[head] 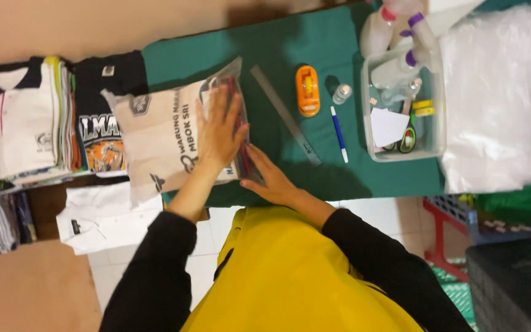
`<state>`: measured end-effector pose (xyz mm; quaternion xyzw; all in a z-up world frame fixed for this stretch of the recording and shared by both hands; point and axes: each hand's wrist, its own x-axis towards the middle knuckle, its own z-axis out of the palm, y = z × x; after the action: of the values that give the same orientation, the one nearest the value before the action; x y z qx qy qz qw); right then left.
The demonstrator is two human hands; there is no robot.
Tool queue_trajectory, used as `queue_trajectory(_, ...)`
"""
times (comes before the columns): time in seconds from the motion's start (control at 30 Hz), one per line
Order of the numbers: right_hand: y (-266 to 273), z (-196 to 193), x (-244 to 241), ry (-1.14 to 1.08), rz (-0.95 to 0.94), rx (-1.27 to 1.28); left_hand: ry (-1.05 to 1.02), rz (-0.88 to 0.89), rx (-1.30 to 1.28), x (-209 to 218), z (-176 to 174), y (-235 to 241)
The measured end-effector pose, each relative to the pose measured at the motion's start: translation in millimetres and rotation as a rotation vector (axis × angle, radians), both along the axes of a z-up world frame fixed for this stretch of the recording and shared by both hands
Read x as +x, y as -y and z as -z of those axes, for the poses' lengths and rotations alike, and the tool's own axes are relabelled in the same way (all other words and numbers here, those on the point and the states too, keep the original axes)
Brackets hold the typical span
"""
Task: Folding and sealing a shirt into a plastic shipping bag, then writing on a label.
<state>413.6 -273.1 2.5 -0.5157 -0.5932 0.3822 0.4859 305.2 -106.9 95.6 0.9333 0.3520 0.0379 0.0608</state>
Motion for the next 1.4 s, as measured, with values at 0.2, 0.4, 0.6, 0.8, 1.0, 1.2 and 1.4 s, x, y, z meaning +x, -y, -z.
queue_trajectory(0.2,-20,3,-5,-0.051,-0.03,-0.168,0.068,-0.521,0.116,-80,46,18)
queue_trajectory(0.4,-31,7,-6,-0.188,-0.072,-0.144,0.146,-0.775,-0.031,-164,78,1)
queue_trajectory(0.6,-60,23,-26,-0.298,0.04,-0.292,0.02,-1.048,-0.254,-200,81,-67)
queue_trajectory(0.8,-74,-16,-27,-0.539,0.092,-0.354,0.098,-1.133,-0.464,-240,101,-117)
queue_trajectory(1.0,-17,-9,-35,0.02,0.135,-0.153,0.117,-1.062,-0.334,-199,70,-123)
queue_trajectory(1.2,7,0,-38,0.077,0.081,-0.202,0.183,-0.599,-0.182,-120,72,-139)
queue_trajectory(1.4,4,-17,-37,0.037,0.139,-0.285,0.398,-0.177,-0.348,-60,53,-117)
